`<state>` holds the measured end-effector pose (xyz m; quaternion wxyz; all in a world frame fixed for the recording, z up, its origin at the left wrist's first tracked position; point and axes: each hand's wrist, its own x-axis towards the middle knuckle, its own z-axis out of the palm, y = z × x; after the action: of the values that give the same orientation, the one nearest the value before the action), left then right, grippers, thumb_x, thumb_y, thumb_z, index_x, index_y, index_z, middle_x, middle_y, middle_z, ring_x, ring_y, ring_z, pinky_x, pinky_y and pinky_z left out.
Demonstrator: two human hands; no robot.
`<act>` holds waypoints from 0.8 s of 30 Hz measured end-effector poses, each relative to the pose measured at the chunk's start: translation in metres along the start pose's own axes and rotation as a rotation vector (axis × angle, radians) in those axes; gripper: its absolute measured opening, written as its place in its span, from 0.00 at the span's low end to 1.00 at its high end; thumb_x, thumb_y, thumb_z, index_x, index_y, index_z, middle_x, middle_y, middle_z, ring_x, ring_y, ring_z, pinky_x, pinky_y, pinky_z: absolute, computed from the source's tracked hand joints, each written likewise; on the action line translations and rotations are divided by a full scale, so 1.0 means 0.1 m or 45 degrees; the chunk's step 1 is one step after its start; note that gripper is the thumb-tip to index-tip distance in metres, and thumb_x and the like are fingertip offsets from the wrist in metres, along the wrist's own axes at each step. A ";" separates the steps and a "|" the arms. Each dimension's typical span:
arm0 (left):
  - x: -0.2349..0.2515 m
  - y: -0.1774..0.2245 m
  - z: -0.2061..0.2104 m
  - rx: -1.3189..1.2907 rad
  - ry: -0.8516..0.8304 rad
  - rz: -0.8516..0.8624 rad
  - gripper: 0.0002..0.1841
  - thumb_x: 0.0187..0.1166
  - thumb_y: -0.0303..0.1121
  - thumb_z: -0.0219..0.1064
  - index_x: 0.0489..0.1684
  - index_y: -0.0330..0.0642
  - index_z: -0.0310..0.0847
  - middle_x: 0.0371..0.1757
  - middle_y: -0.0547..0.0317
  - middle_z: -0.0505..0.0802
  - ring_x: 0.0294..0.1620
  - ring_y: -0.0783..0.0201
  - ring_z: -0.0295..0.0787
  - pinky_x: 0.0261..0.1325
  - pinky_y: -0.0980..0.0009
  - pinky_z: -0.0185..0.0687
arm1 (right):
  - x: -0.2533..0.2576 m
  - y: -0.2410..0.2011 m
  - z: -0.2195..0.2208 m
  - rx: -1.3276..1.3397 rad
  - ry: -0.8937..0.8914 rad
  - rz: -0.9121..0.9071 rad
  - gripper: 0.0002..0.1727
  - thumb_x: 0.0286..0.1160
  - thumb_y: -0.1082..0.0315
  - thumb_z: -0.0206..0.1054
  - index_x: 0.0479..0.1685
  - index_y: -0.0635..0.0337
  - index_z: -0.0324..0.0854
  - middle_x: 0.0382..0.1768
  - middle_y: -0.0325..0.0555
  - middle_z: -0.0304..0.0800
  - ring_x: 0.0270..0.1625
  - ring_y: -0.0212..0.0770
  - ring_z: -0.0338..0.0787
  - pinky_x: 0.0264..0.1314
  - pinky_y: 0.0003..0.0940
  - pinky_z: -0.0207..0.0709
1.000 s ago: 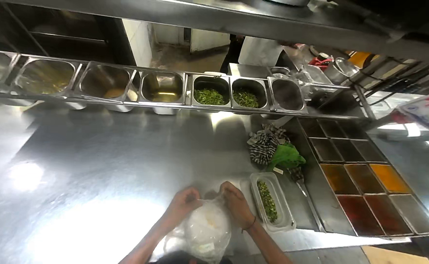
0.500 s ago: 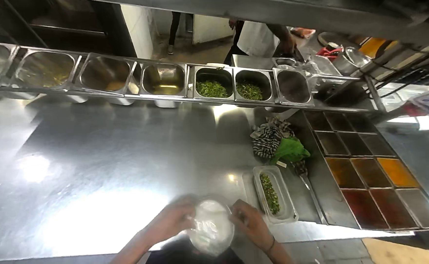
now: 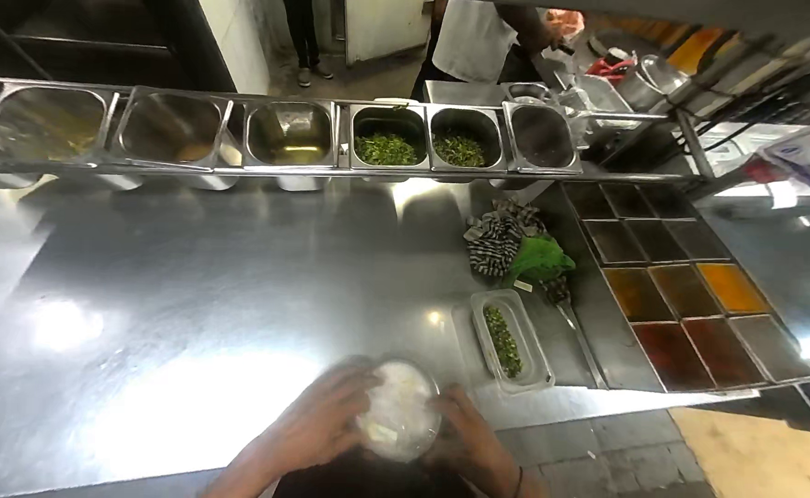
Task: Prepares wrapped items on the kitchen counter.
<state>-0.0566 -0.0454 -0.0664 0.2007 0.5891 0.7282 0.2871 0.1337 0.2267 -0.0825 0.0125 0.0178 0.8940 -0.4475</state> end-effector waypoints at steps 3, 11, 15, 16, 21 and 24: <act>-0.02 -0.03 -0.03 0.020 -0.029 0.044 0.21 0.77 0.53 0.73 0.51 0.45 0.81 0.77 0.58 0.82 0.84 0.52 0.69 0.84 0.56 0.68 | -0.03 -0.02 0.01 -0.033 -0.009 -0.018 0.39 0.53 0.52 0.89 0.65 0.62 0.81 0.62 0.63 0.80 0.50 0.47 0.92 0.44 0.39 0.93; -0.01 -0.08 0.18 -0.041 0.251 0.063 0.16 0.73 0.41 0.78 0.43 0.41 0.80 0.59 0.49 0.88 0.68 0.49 0.82 0.71 0.62 0.81 | 0.02 0.01 0.28 -0.193 0.425 -0.122 0.17 0.62 0.58 0.79 0.45 0.58 0.84 0.50 0.56 0.86 0.42 0.39 0.92 0.37 0.29 0.89; -0.05 -0.06 0.26 0.030 0.341 0.071 0.12 0.76 0.41 0.75 0.40 0.44 0.80 0.55 0.51 0.88 0.62 0.52 0.85 0.62 0.64 0.86 | 0.02 0.02 0.35 -0.244 0.552 -0.146 0.10 0.63 0.62 0.76 0.39 0.54 0.84 0.47 0.51 0.87 0.35 0.34 0.90 0.31 0.25 0.86; -0.07 -0.06 0.30 0.047 0.380 0.071 0.12 0.78 0.41 0.74 0.40 0.44 0.80 0.54 0.52 0.88 0.60 0.53 0.86 0.61 0.65 0.86 | 0.02 0.03 0.37 -0.256 0.584 -0.144 0.09 0.62 0.63 0.75 0.38 0.54 0.84 0.47 0.50 0.87 0.35 0.33 0.90 0.31 0.24 0.85; -0.03 -0.13 0.47 -0.088 0.565 -0.046 0.09 0.83 0.39 0.69 0.42 0.43 0.82 0.61 0.54 0.90 0.64 0.59 0.86 0.68 0.69 0.82 | 0.05 0.13 0.52 -0.106 0.717 -0.049 0.13 0.63 0.62 0.75 0.45 0.57 0.91 0.51 0.53 0.89 0.47 0.32 0.90 0.45 0.22 0.85; 0.05 -0.14 0.46 -0.198 0.660 -0.137 0.08 0.83 0.37 0.69 0.46 0.42 0.86 0.72 0.54 0.87 0.75 0.59 0.82 0.77 0.65 0.78 | 0.07 0.05 0.64 0.015 0.802 0.048 0.20 0.62 0.60 0.78 0.54 0.59 0.91 0.55 0.57 0.85 0.51 0.32 0.90 0.45 0.21 0.87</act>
<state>-0.0390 -0.0339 -0.1096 0.0674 0.4392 0.7613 0.4722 0.1276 0.1787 -0.1251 -0.2570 0.1721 0.8508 -0.4248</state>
